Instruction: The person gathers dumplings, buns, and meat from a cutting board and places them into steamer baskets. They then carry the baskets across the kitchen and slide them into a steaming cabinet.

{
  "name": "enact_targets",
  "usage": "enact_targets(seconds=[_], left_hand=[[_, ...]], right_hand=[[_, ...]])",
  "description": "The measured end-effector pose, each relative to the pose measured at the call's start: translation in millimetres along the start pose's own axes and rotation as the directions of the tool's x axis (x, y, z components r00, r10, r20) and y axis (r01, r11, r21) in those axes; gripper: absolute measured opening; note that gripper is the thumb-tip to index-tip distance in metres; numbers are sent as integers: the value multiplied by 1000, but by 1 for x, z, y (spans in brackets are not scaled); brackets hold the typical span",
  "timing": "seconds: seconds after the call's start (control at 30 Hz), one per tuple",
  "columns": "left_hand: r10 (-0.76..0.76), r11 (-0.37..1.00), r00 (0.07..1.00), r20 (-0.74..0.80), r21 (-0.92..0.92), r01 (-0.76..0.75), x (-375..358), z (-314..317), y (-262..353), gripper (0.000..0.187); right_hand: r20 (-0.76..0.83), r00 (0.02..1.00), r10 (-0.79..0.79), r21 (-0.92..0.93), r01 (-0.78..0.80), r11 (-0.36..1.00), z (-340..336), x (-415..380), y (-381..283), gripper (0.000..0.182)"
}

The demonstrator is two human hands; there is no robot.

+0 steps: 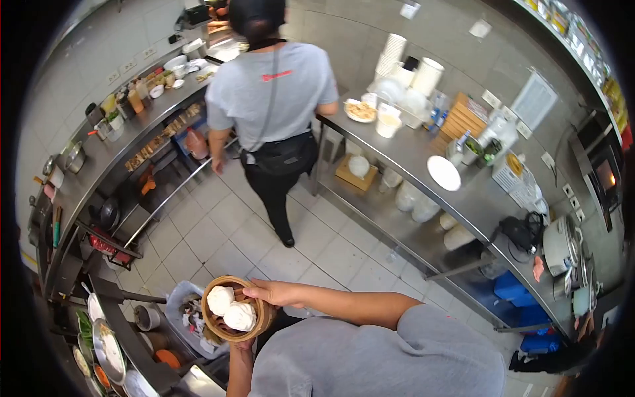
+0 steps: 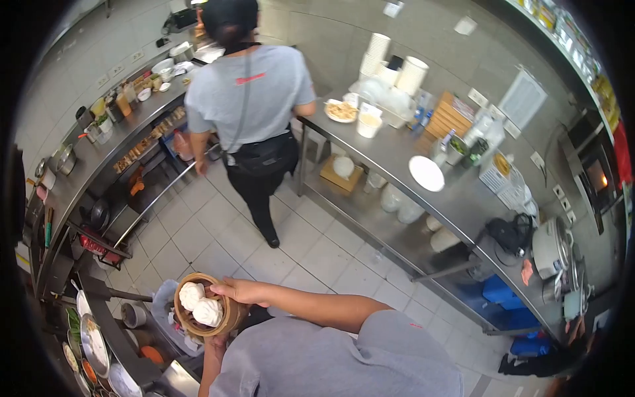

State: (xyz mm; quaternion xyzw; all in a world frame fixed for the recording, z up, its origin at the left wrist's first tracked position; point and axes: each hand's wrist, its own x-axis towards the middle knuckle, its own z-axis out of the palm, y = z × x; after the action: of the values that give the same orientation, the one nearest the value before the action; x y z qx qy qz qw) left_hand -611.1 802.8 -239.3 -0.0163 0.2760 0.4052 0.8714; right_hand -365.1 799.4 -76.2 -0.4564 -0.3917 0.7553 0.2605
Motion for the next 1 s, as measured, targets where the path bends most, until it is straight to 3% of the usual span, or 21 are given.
enact_targets(seconds=[0.1, 0.17, 0.23, 0.27, 0.33, 0.4, 0.47, 0.53, 0.6, 0.73, 0.77, 0.83, 0.93, 1.0], left_hand=[[24, 1000, 999, 46, -8, -24, 48, 15, 59, 53], [58, 998, 995, 83, -15, -57, 79, 34, 106, 55], [112, 993, 987, 115, -45, -108, 103, 60, 146, 57], [144, 989, 981, 128, -51, -138, 113, 69, 169, 57], [205, 978, 968, 143, -58, -198, 132, 85, 213, 59], [210, 977, 965, 155, -53, -205, 146, 102, 260, 55], [254, 955, 950, 182, -202, -216, 153, 140, 300, 49], [325, 926, 936, 132, -243, -287, 169, 133, 342, 49], [403, 886, 909, 103, -292, -360, 193, 112, 380, 49], [599, 751, 801, -13, -340, -567, 230, 91, 453, 51], [602, 719, 798, -33, -413, -560, 234, 84, 473, 52], [648, 651, 762, 22, -535, -538, 244, 77, 518, 57], [719, 524, 658, -223, -448, -724, 243, 82, 574, 55], [756, 460, 605, -249, -455, -762, 230, 89, 608, 51]], right_hand=[[29, 998, -55, -127, 59, 990, -17, 62, -49, 102], [-47, 998, -37, -179, 28, 983, -29, 128, -58, 93], [-58, 991, -122, -131, 114, 985, -33, 177, -85, 86], [14, 995, -98, -161, 99, 982, -35, 201, -102, 86], [39, 990, -135, -45, 137, 990, -30, 240, -144, 78], [48, 987, -153, -90, 157, 983, -29, 281, -179, 75], [133, 983, -126, -66, 135, 989, -35, 315, -224, 73], [200, 962, -185, -132, 213, 968, -33, 366, -250, 73], [276, 951, -140, -130, 181, 975, -29, 419, -278, 73], [479, 864, -156, -187, 274, 943, -28, 526, -339, 73], [530, 831, -170, -188, 311, 932, -23, 554, -353, 73], [600, 792, -112, -230, 305, 924, -16, 615, -384, 79], [702, 712, -9, -278, 286, 917, 3, 681, -432, 82], [775, 629, 61, -302, 284, 910, 31, 732, -460, 79]])
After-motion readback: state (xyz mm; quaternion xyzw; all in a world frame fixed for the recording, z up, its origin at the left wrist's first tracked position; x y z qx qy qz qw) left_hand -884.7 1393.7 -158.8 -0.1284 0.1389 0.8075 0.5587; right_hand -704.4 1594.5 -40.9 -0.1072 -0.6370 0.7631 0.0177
